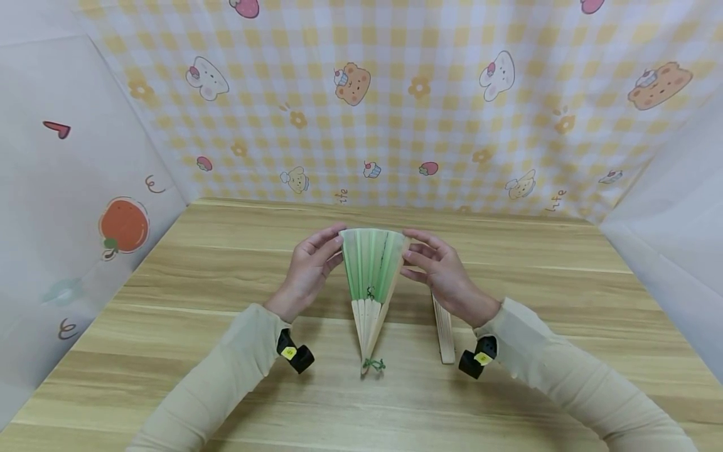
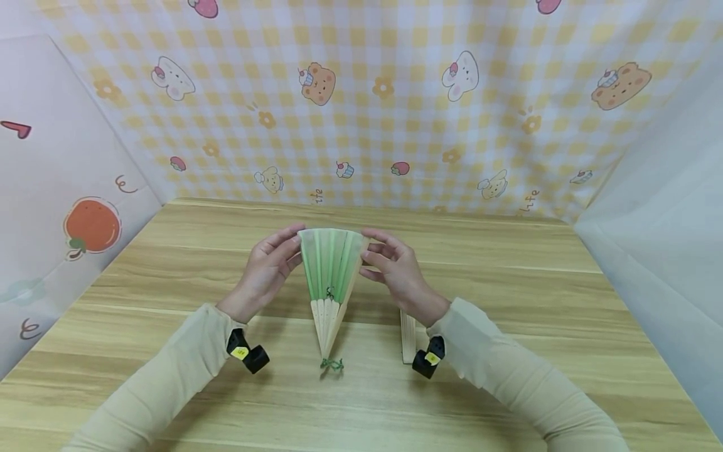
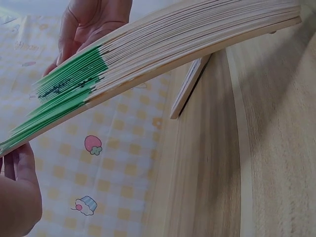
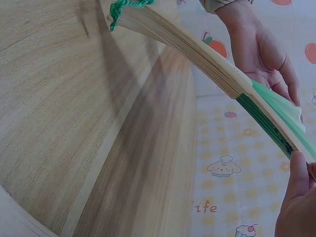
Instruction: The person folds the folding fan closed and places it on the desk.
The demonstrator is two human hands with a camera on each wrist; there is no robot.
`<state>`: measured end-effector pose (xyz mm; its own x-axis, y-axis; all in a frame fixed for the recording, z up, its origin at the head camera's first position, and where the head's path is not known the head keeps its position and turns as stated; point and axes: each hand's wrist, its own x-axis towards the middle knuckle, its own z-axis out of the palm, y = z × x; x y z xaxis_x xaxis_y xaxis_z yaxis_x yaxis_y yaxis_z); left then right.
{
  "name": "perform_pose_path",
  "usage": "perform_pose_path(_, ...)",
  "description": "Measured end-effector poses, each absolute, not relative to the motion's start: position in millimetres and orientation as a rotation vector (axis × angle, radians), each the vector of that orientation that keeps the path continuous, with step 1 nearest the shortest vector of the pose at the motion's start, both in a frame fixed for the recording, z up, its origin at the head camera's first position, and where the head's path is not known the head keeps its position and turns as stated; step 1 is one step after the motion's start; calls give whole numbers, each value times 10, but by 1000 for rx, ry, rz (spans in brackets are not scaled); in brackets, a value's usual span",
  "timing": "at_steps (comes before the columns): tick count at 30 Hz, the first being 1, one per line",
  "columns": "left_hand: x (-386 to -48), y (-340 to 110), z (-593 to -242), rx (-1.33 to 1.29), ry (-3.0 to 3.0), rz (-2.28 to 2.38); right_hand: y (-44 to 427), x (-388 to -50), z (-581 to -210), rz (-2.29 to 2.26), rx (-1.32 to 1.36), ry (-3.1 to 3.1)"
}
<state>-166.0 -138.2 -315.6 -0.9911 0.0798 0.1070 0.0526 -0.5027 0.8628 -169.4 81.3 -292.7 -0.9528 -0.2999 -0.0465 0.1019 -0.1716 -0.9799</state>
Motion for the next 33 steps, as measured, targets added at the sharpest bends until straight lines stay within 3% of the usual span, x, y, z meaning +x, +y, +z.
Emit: perform_pose_path(33,-1668,-1311,-3190,220,1554,2702,735,-1661,-2932,-2185,-248,1820)
